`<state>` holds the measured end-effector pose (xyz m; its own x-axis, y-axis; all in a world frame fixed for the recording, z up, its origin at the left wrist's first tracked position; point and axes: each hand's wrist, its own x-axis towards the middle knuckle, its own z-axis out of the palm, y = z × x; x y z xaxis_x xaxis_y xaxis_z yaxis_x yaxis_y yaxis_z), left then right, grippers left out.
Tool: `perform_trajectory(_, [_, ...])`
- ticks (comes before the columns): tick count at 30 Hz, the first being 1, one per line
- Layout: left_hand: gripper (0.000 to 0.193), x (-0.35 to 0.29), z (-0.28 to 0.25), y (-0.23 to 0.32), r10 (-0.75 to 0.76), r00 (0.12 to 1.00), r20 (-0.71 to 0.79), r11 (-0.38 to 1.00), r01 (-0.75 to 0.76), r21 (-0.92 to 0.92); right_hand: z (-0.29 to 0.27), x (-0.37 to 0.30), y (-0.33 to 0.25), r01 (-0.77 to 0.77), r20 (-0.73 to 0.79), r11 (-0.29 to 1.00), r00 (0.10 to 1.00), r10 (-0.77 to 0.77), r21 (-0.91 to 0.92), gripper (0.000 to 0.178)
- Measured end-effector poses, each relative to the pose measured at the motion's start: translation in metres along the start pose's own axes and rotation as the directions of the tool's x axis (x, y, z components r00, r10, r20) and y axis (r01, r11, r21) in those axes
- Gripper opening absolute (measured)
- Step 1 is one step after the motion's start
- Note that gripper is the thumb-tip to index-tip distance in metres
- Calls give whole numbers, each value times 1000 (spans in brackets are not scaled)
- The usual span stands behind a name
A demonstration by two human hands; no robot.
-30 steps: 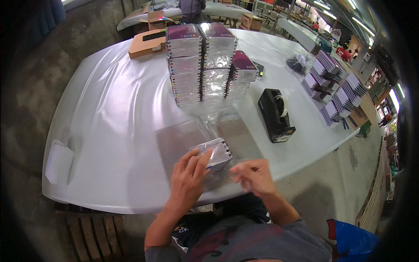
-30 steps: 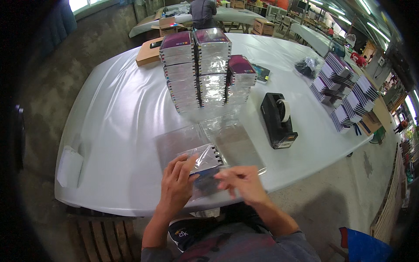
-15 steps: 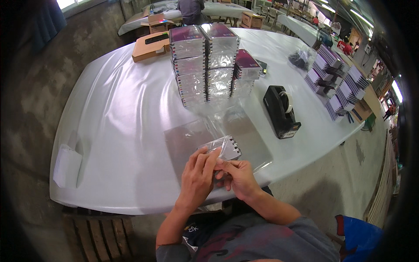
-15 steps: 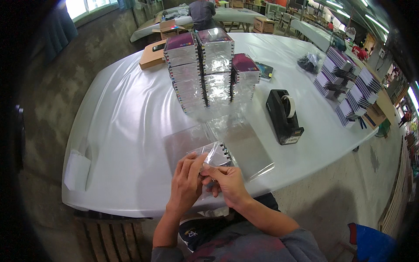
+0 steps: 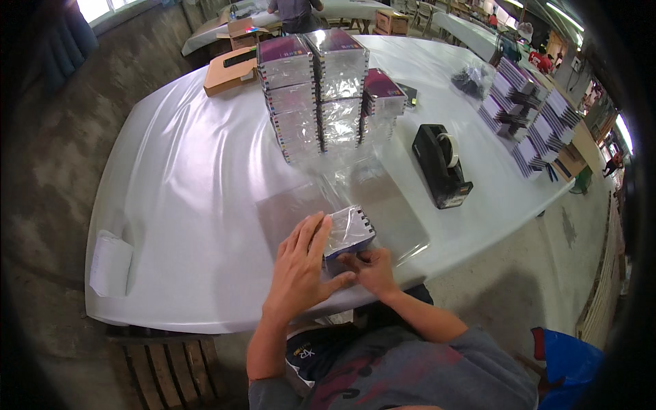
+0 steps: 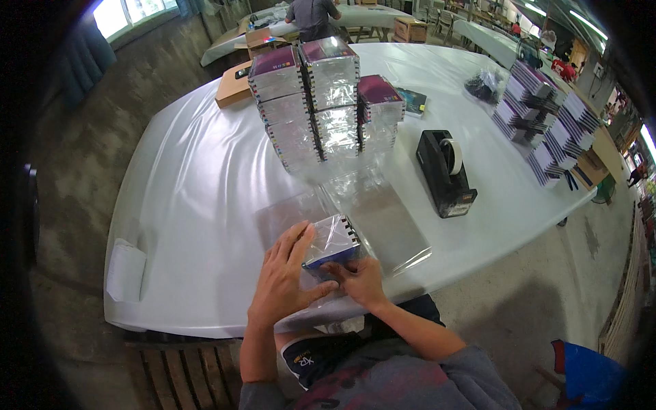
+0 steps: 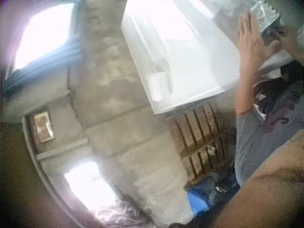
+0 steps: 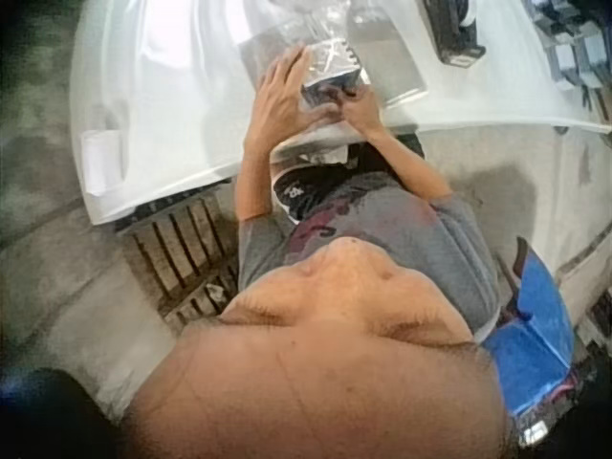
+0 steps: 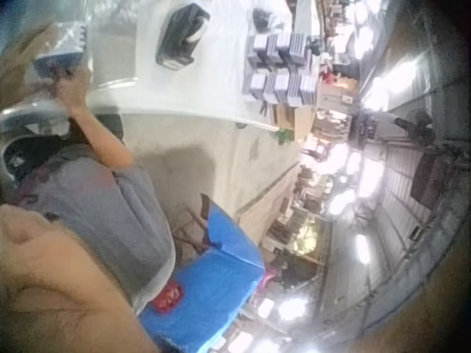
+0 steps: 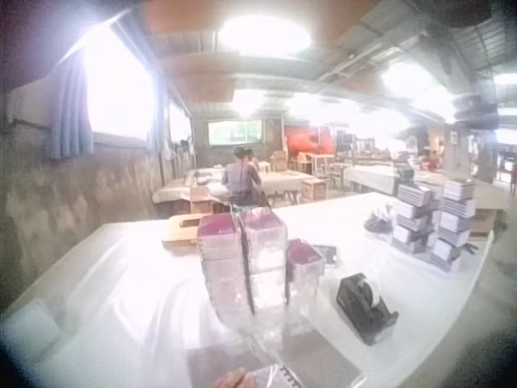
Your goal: The person wraps spiral-bound notebooks in clear plastic bags and seals them with tape. They handle the notebooks one at a time, place them in bags, and use a tape dispenser to seal the packages before stacking them on the table.
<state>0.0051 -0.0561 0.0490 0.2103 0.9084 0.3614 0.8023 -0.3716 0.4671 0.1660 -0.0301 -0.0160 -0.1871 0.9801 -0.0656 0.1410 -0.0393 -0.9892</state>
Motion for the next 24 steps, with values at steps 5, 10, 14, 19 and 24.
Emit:
perform_trajectory(5, [75,10,27,-8,-26,987,-158,999,21,-38,-33,13,20,-103,267,973,951,158,-207,27])
perform_trajectory(10, [69,15,32,24,475,870,-132,861,-429,273,-106,13,24,-419,314,783,901,299,459,34])
perform_trajectory(14, [71,37,34,57,716,694,-72,666,-649,368,-120,3,-19,-358,338,279,934,119,891,50])
perform_trajectory(19, [101,57,29,28,322,940,-111,938,-333,-96,-145,52,-41,-42,158,715,983,-97,698,68])
perform_trajectory(24, [107,52,32,-55,-630,775,53,735,572,363,-207,155,-66,106,1,715,989,-148,691,44])
